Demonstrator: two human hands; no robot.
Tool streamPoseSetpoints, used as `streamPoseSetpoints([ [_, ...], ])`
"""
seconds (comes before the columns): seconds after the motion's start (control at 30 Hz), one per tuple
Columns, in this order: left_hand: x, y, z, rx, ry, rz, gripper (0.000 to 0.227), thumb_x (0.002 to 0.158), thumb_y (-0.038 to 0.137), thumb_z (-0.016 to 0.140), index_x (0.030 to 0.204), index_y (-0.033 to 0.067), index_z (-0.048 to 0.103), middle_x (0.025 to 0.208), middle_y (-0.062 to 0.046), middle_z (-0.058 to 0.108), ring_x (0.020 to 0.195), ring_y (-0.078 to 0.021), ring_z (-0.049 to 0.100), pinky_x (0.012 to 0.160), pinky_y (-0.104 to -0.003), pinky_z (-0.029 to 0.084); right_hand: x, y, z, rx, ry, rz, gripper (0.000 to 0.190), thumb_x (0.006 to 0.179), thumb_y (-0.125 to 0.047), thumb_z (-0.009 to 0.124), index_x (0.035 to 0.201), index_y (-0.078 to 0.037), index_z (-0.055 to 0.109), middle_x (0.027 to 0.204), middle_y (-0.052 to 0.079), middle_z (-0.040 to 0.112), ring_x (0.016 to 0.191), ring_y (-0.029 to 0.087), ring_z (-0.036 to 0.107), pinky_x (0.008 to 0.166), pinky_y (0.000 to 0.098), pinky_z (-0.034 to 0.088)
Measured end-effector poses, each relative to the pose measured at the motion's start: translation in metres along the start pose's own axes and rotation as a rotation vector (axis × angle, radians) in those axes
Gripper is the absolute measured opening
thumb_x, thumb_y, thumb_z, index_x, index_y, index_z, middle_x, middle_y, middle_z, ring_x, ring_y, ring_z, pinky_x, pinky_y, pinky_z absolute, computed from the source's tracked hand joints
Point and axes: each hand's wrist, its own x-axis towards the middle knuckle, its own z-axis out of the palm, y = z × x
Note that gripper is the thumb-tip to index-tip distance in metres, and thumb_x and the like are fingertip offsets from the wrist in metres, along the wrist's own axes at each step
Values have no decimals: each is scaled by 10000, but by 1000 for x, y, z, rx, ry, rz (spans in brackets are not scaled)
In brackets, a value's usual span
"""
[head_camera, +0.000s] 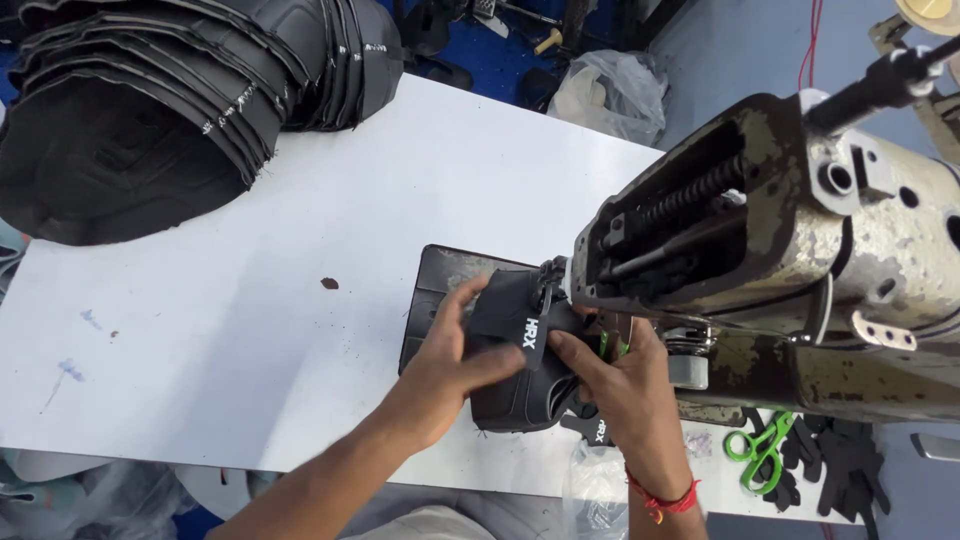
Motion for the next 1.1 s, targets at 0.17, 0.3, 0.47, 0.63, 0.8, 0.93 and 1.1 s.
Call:
streamPoseSetpoints([
  [0.17,9,13,0,-188,24,-282,474,928,247,668,1311,-18,580,1122,-82,707,969,-120,691,858,-306,601,-3,0,5,-14,50,8,354,818,-111,819,1142,-37,696,717,4,667,501,38,506,414,211,383],
  [0.3,13,22,-1,140,28,-237,351,924,196,706,1171,-49,667,953,-68,720,831,-110,675,734,-304,588,-11,-2,11,4,69,-18,377,823,-96,807,1176,-35,688,744,-5,653,493,39,460,405,218,348],
  [0.47,15,36,6,407,75,-251,343,892,203,708,1152,-16,665,908,-71,729,764,-101,676,659,-295,588,-17,-12,19,64,96,19,339,850,-88,755,1172,-40,663,765,-30,677,504,19,474,386,213,337],
  [0.63,17,17,1,307,82,-193,320,917,185,690,1153,-26,649,945,-70,738,819,-84,701,716,-276,609,-10,-5,16,44,105,22,294,853,-121,768,1123,-39,686,678,-14,649,471,21,474,370,221,334],
  [0.8,21,8,3,253,98,-114,294,943,161,687,1154,-41,652,955,-79,733,822,-74,685,708,-268,594,1,2,9,12,116,61,245,863,-172,812,949,27,700,598,1,617,434,51,444,376,247,312],
  [0.93,22,15,13,256,148,-134,296,936,176,681,1148,-28,647,895,-68,726,743,-82,664,625,-274,566,4,-4,8,-85,152,116,299,861,-246,815,952,18,709,573,23,596,436,68,452,393,269,317],
  [1.1,22,15,14,351,158,-94,316,941,208,675,1165,-14,656,891,-48,736,748,-60,660,632,-255,570,-10,12,4,-154,115,-238,346,887,-255,747,1105,5,680,807,4,658,481,68,539,385,270,395],
])
